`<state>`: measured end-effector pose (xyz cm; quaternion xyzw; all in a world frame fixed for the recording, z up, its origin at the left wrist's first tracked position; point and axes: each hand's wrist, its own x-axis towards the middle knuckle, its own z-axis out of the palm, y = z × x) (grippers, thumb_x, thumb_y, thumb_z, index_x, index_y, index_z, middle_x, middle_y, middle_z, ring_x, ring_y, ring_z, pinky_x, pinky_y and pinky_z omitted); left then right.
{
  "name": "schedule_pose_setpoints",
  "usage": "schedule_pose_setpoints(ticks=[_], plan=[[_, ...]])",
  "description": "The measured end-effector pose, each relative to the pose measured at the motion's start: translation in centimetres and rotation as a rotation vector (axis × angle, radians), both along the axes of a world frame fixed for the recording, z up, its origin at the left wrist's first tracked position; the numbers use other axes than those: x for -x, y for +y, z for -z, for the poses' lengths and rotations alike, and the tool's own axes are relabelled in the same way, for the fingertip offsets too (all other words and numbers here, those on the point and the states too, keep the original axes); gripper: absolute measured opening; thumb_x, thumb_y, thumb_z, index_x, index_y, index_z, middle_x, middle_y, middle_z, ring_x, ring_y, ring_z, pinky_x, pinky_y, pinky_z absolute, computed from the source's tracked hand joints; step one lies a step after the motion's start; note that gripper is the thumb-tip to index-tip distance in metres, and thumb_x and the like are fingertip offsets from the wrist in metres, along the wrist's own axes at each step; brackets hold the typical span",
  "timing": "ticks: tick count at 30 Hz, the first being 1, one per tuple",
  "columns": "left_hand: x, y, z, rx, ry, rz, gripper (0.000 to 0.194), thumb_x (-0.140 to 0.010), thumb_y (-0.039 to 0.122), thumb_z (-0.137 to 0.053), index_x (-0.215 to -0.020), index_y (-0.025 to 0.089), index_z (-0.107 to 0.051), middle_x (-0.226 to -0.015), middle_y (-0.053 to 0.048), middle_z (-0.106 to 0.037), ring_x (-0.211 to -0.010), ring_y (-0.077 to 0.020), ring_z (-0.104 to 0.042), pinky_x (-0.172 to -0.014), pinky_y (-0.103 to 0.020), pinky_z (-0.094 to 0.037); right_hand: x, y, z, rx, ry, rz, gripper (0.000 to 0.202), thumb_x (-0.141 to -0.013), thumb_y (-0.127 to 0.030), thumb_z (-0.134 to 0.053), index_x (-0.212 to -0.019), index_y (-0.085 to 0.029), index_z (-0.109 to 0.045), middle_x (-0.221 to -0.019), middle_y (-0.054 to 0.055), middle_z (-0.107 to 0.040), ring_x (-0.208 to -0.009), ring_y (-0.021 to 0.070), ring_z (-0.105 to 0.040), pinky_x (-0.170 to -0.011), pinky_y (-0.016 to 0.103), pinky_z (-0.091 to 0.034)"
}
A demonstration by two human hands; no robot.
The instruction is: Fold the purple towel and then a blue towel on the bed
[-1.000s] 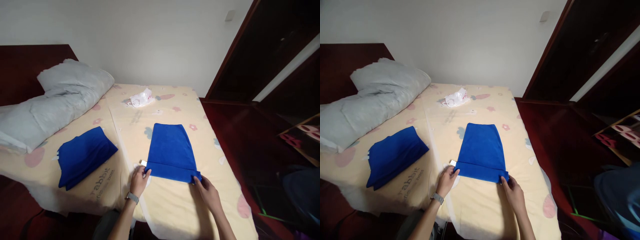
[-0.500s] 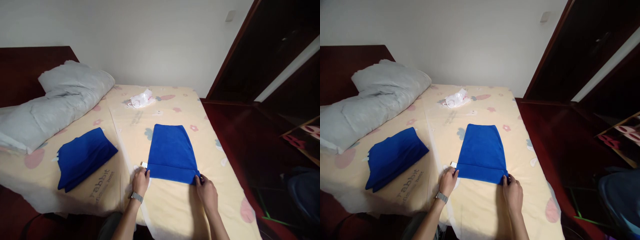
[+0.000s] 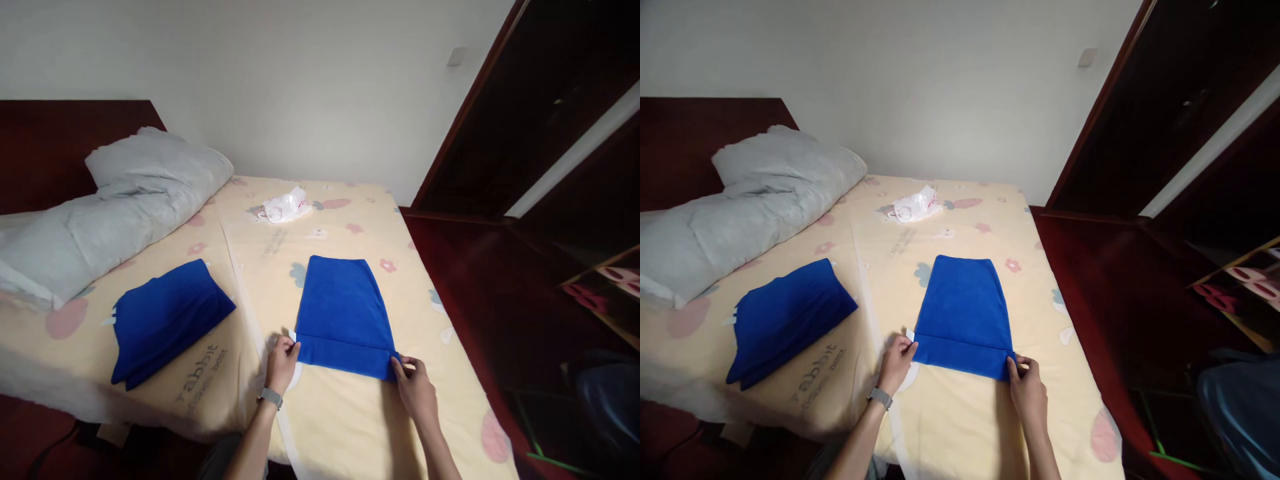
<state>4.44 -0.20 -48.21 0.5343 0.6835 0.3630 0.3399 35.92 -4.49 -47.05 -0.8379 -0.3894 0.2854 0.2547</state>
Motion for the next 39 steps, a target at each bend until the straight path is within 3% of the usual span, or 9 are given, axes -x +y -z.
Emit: schedule_pose_setpoints(ticks=[8,12,15,18,20,23,27,31,39], plan=[[2.5,-1.6,0.0,0.068,-0.186,0.056,0.04,-0.074,0.059,-0.061,-0.07,0.022,-0.051,-0.059,0.002,-0.061,-0.053,-0.0177,-0.063,-0.046,-0.025,-0.046,-1.7,-2.0,1.4,-0.022,0.136,-0.17,0.041,-0.079,-0.066,-0.046,-0.092,-0.028,-0.043,-0.068,-0.001,-0.069,-0.064,0.0234,-0.066,-0.064,0.033,-0.046],[4.0,-3.0,-0.9,0.169,0.055,0.2,0.023,-0.085,0.04,-0.053,-0.071,0.021,-0.055,-0.062,0.0,-0.065,-0.054,-0.0179,-0.065,-0.051,-0.026,-0.045,-1.9,-3.4,1.5,0.081,0.01,-0.245,0.035,-0.081,-0.062,-0.045,-0.092,-0.029,-0.041,-0.073,0.0,-0.068,-0.064,0.0242,-0.065,-0.065,0.034,-0.045],[4.6,-3.2,-2.1,0.008,0.344,0.135,0.015,-0.088,0.024,-0.048,-0.08,0.021,-0.06,-0.074,-0.003,-0.069,-0.073,-0.0197,-0.068,-0.068,-0.029,-0.05,-1.9,-3.8,0.4,-0.034,-0.179,-0.262,0.032,-0.084,-0.056,-0.044,-0.099,-0.027,-0.046,-0.089,0.007,-0.067,-0.074,0.0266,-0.065,-0.07,0.038,-0.047],[4.3,-3.3,-3.9,-0.252,0.421,0.08,0.02,-0.085,0.015,-0.047,-0.097,0.021,-0.062,-0.099,-0.008,-0.069,-0.099,-0.0222,-0.066,-0.089,-0.034,-0.051,-1.9,-4.1,-0.5,-0.245,-0.216,-0.448,0.027,-0.085,-0.043,-0.046,-0.102,-0.023,-0.055,-0.106,0.011,-0.063,-0.098,0.0268,-0.062,-0.089,0.04,-0.047],[3.8,-3.7,-4.8,-0.336,0.433,0.256,0.033,-0.08,0.01,-0.049,-0.108,0.022,-0.063,-0.112,-0.009,-0.066,-0.112,-0.0235,-0.06,-0.1,-0.036,-0.048,-1.8,-4.3,-0.4,-0.272,-0.192,-0.631,0.03,-0.084,-0.04,-0.053,-0.108,-0.024,-0.059,-0.119,0.01,-0.061,-0.114,0.027,-0.057,-0.099,0.041,-0.045],[3.0,-4.3,-5.1,-0.284,0.481,0.611,0.064,-0.068,0.002,-0.052,-0.126,0.027,-0.058,-0.129,-0.006,-0.061,-0.124,-0.0251,-0.052,-0.111,-0.041,-0.041,-1.8,-4.7,0.6,-0.232,-0.19,-0.78,0.044,-0.078,-0.033,-0.062,-0.121,-0.027,-0.06,-0.133,0.008,-0.056,-0.125,0.0289,-0.051,-0.104,0.044,-0.044],[3.3,-4.5,-3.8,-0.219,0.514,0.707,0.08,-0.062,-0.003,-0.05,-0.135,0.03,-0.051,-0.136,-0.002,-0.058,-0.129,-0.0239,-0.049,-0.116,-0.044,-0.037,-2.0,-4.7,1.5,-0.27,-0.18,-0.757,0.044,-0.079,-0.024,-0.055,-0.123,-0.023,-0.058,-0.132,0.011,-0.058,-0.122,0.0289,-0.054,-0.104,0.046,-0.045],[4.2,-3.7,-2.7,-0.197,0.398,0.665,0.072,-0.07,-0.002,-0.047,-0.135,0.029,-0.051,-0.135,-0.003,-0.06,-0.127,-0.0209,-0.053,-0.113,-0.041,-0.042,-2.1,-4.3,0.9,-0.242,-0.07,-0.647,0.037,-0.09,-0.04,-0.049,-0.122,-0.024,-0.057,-0.129,0.009,-0.062,-0.121,0.027,-0.057,-0.106,0.046,-0.045],[3.6,-1.9,-1.4,-0.051,-0.001,0.336,0.025,-0.092,0.028,-0.053,-0.115,0.022,-0.058,-0.111,-0.008,-0.071,-0.108,-0.0205,-0.067,-0.095,-0.034,-0.054,-1.2,-3.7,-0.9,-0.1,0.089,-0.258,0.052,-0.089,-0.064,-0.041,-0.122,-0.026,-0.056,-0.121,0.007,-0.069,-0.114,0.0287,-0.063,-0.095,0.039,-0.051]])
